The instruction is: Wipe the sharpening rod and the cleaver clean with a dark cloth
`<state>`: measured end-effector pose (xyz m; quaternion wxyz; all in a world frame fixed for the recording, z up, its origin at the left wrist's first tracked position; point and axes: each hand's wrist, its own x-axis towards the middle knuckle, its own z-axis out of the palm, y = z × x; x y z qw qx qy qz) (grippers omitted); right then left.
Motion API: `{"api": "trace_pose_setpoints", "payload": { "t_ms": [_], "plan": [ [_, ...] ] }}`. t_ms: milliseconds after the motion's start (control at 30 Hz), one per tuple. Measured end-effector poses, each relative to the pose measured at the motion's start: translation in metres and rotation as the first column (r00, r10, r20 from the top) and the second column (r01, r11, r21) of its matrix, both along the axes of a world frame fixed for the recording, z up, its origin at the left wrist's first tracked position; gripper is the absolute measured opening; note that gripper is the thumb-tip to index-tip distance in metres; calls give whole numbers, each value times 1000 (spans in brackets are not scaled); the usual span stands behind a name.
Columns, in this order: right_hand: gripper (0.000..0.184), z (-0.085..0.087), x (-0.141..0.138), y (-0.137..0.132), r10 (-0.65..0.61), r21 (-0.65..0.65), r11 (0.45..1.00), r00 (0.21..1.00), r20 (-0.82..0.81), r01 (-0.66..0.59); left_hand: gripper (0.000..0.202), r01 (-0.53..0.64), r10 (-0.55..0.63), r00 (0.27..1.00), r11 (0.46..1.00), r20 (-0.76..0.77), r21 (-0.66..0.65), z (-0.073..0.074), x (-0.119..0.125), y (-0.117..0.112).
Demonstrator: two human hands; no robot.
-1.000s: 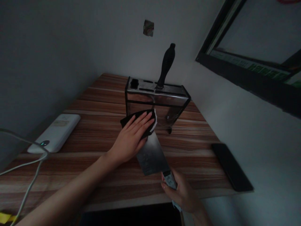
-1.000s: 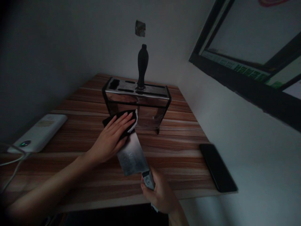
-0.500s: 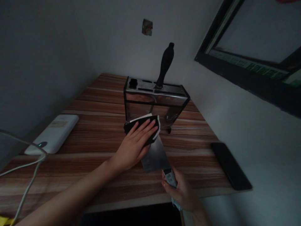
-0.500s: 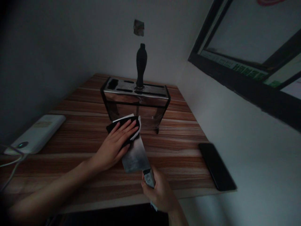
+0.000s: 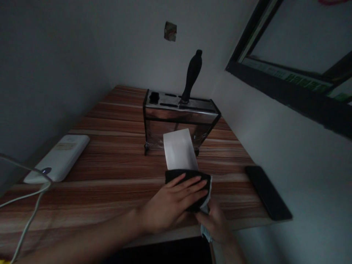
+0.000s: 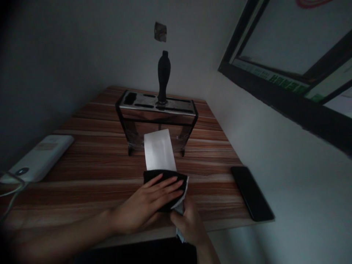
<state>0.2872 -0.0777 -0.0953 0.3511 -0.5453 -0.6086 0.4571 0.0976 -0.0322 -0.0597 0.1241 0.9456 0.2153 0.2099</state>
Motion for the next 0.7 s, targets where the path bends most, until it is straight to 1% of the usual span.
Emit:
{"api": "trace_pose_setpoints", "payload": {
  "t_ms": [67,133,233,333,433,533,633,700],
  "plan": [
    [39,-10,5,-3,-46,25,999,999,-13,46,56,51,-50,999,999,13,-15,-2,3,-6],
    [47,-16,8,-6,-75,49,996,996,-41,77,56,65,-64,998,998,18,-21,-3,4,-8],
    [50,-15,7,-6,-45,47,998,997,-58,48,53,76,-76,997,997,0,-24,-3,3,-7],
    [54,-12,7,-4,-17,37,999,999,-38,18,53,84,-85,996,996,-9,-13,-2,2,-5],
    [56,-13,8,-4,-46,60,997,999,-24,48,54,76,-76,997,997,-7,-1,-2,2,-5],
    [52,-14,8,-4,-65,60,996,998,-26,66,57,68,-68,998,998,-9,2,-2,3,-5],
    [39,-10,5,-3,-59,23,998,998,2,59,60,45,-45,999,999,2,14,-2,2,-4],
    [31,-5,2,-2,-36,8,999,998,41,36,62,4,-4,1000,1000,-2,19,-1,1,-2]
  ]
}}
